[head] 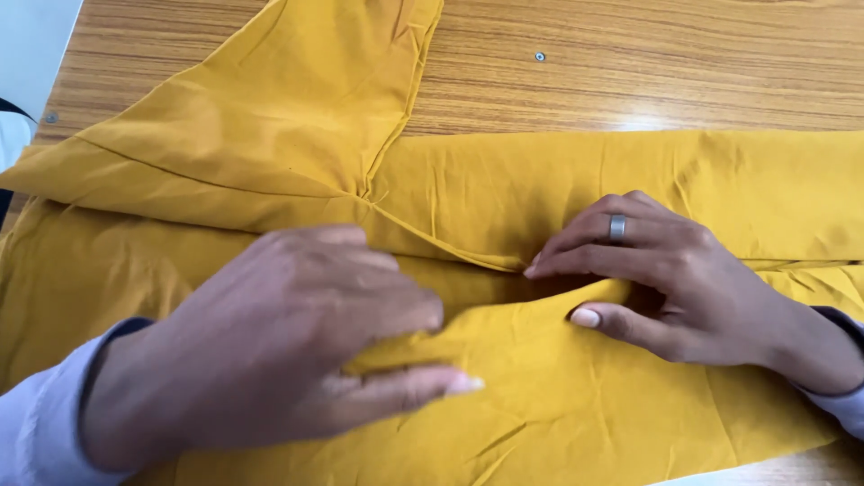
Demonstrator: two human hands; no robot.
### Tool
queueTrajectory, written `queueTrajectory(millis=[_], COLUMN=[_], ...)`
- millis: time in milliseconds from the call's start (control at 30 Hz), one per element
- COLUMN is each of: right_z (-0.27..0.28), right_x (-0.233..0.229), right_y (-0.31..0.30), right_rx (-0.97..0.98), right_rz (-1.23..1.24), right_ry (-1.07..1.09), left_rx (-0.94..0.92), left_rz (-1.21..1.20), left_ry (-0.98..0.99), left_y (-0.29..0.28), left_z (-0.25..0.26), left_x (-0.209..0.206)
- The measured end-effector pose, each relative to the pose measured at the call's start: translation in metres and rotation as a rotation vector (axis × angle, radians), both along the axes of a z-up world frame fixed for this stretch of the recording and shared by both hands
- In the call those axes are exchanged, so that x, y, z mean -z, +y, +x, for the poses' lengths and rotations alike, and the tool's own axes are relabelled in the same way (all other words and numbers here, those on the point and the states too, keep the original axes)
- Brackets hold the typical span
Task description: The person folds a mustard-yellow shirt on a wooden table. They smooth the fabric, fold the sleeves inward, fold the body in half, and then fold it into a compact rectangle, leaving the folded shirt on the table.
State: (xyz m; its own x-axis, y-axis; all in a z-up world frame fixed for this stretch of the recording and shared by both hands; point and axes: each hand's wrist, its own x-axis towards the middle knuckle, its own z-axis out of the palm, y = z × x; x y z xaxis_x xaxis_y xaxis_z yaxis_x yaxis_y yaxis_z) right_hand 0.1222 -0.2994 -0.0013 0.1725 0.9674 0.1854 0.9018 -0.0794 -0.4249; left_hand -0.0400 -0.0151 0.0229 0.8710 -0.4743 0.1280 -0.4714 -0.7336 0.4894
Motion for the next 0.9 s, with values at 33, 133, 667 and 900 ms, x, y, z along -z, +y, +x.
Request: queueTrajectory(millis=[33, 133, 667, 900], right_z=[0.0, 0.002, -0.009, -0.008], right_x=[-0.001, 0.006, 0.018, 0.016], right_y=[-0.001, -0.003, 0.003, 0.005], right_rx=[-0.011, 0.036, 0.032, -0.029], right_rz=[0.001, -0.004, 0.073, 0.063], right_ry=[0.012, 0.036, -0.072, -0.227], left_rx=[0.015, 0.007, 0.151, 0.049], left_rz=[0.01, 0.115, 0.622, 0.128], left_ry=[-0.026, -0.206, -0.455, -0.302], left_y=[0.001, 0.015, 0.019, 0.024], left_z=[0.003, 0.02, 0.021, 0.018], left_x=[0.001, 0.013, 0.012, 0.006])
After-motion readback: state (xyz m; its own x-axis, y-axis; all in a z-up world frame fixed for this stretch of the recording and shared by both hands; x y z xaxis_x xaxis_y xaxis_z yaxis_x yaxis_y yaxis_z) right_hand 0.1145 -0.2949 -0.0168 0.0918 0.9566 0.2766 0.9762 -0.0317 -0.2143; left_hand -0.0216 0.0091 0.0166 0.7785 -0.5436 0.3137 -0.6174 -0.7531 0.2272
